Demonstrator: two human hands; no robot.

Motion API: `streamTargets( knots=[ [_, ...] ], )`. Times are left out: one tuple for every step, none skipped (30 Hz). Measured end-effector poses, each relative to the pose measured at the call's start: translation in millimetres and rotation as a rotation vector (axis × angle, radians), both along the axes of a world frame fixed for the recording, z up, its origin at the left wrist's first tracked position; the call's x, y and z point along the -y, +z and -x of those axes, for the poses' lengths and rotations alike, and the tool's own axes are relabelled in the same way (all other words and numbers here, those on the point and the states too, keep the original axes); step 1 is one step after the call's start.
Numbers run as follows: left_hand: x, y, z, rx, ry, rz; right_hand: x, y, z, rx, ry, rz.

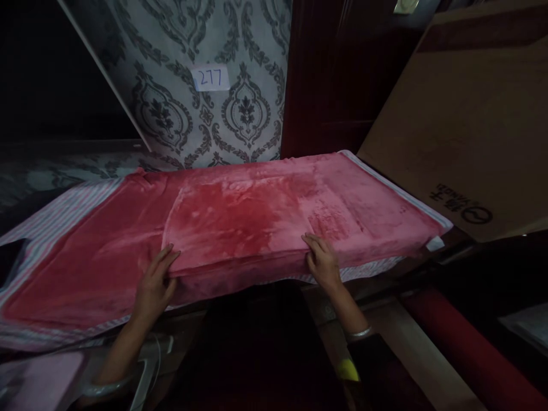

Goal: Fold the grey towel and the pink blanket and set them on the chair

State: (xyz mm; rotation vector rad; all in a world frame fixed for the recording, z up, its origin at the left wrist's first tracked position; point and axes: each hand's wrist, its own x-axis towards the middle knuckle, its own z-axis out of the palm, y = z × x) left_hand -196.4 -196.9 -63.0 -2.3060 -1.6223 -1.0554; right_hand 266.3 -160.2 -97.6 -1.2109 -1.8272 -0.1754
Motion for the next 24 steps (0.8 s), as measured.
streamTargets(
  knots=[
    [0.8,3.6,5.5,0.007,-0.031,0.030,2.0,3.0,-1.6,0.009,0.011,-0.012],
    [1.5,8.9,12.1,0.009,-0.072,0.073,3.3,7.0,-4.1,0.018,0.023,-0.020],
    [1.6,15.9,19.2,0.004,-0.114,0.127,3.7,12.0,-7.3,0.027,0.033,-0.022],
    [0.7,24.3,26.2,-0.006,-0.143,0.185,2.4,17.8,-10.7,0.031,0.035,-0.020],
    [-2.1,33.7,32.3,-0.019,-0.151,0.234,-0.9,24.5,-13.7,0.031,0.025,-0.017],
    [-7.1,43.7,36.7,-0.029,-0.136,0.269,-6.8,31.9,-15.6,0.025,0.005,-0.014],
    [-15.1,53.8,38.6,-0.037,-0.103,0.283,-15.2,39.9,-15.8,0.017,-0.023,-0.011],
    [-26.1,63.6,37.6,-0.041,-0.063,0.279,-26.3,48.3,-13.7,0.012,-0.053,-0.003],
    [-40.3,72.7,33.4,-0.044,-0.026,0.270,-39.8,56.9,-9.0,0.012,-0.076,0.015],
    [-57.2,81.0,26.2,-0.058,-0.006,0.264,-55.0,65.8,-1.6,0.021,-0.088,0.040],
    [-76.2,88.5,16.4,-0.081,0.000,0.271,-71.5,74.8,8.2,0.040,-0.087,0.076],
    [-96.5,95.3,4.4,-0.116,-0.009,0.306,-88.3,83.8,19.9,0.070,-0.076,0.121],
    [-117.2,101.6,-8.9,-0.157,-0.020,0.349,-105.0,92.8,32.9,0.109,-0.067,0.172],
    [-137.4,107.5,-22.8,-0.208,-0.030,0.404,-120.8,101.8,46.4,0.149,-0.071,0.233],
    [-156.4,113.2,-36.3,-0.253,-0.034,0.453,-135.3,110.5,59.8,0.185,-0.093,0.305],
    [-173.6,118.5,-48.6,-0.283,-0.022,0.493,-148.2,118.7,72.4,0.216,-0.123,0.381],
    [-188.6,123.2,-59.3,-0.307,0.006,0.528,-159.5,126.1,83.7,0.242,-0.156,0.451],
    [-201.3,127.1,-67.8,-0.323,0.048,0.551,-169.1,132.5,93.2,0.261,-0.186,0.511],
    [-211.5,129.6,-73.9,-0.332,0.101,0.562,-177.4,137.4,100.8,0.274,-0.209,0.557],
    [-219.4,130.4,-77.8,-0.335,0.157,0.567,-184.5,140.4,106.4,0.283,-0.226,0.589],
    [-225.1,129.4,-79.7,-0.333,0.211,0.570,-190.7,141.3,110.0,0.288,-0.239,0.610],
    [-228.8,126.3,-79.9,-0.327,0.256,0.574,-195.9,139.7,111.8,0.291,-0.247,0.625],
    [-230.8,121.5,-78.9,-0.319,0.291,0.578,-200.5,135.8,112.2,0.297,-0.252,0.640],
    [-231.5,115.3,-77.1,-0.309,0.314,0.584,-204.3,129.7,111.3,0.305,-0.250,0.654]
  ],
)
